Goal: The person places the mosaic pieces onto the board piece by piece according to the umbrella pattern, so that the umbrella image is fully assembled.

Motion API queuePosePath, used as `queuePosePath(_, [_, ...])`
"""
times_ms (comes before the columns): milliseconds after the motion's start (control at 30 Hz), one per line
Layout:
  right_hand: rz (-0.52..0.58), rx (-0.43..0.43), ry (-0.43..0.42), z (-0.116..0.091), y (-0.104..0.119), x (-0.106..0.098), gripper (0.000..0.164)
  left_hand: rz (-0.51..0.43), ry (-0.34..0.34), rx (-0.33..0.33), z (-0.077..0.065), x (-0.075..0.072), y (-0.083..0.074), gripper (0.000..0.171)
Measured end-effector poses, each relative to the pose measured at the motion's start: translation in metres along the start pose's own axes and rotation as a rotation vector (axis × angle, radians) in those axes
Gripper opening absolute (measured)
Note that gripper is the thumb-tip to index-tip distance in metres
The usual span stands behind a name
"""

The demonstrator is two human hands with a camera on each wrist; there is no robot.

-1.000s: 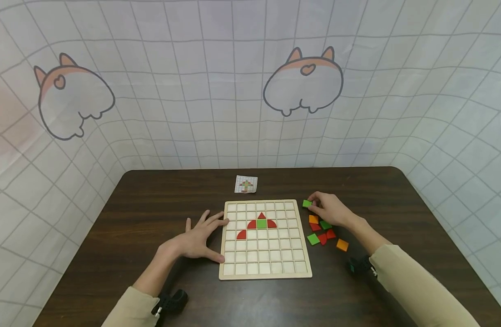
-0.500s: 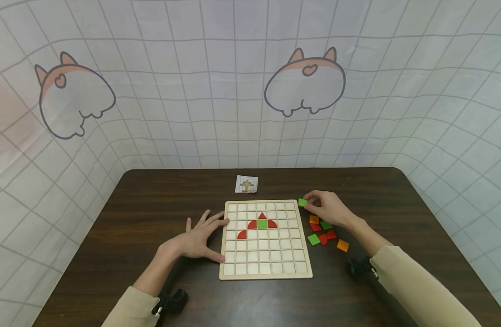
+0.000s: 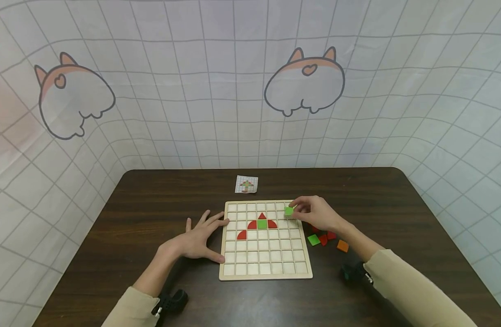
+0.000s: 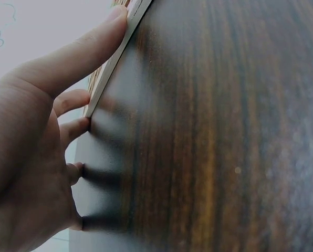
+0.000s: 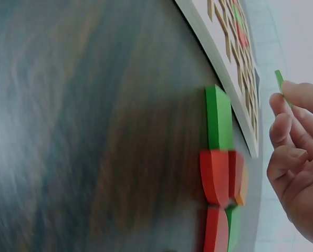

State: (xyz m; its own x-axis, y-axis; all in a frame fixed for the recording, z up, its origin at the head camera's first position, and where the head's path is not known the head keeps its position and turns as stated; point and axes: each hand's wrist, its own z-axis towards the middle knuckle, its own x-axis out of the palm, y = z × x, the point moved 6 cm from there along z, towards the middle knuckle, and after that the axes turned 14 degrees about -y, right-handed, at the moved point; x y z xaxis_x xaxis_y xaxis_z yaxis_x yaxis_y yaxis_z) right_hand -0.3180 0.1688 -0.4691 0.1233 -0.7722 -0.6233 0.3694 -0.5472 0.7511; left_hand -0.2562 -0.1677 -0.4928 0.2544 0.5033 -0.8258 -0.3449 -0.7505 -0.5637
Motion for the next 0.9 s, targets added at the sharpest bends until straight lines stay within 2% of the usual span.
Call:
queuePosePath(333, [0.050, 0.009, 0.050, -0.004, 0.015, 0.028, 0.024, 0.001, 0.003, 0.015, 0.000, 0.000, 0.002, 0.103])
queuePosePath(900, [0.065, -0.070, 0.125, -0.002, 0.046, 0.059, 0.024, -0.010, 0.001, 0.018, 0.000, 0.000, 0.001, 0.103])
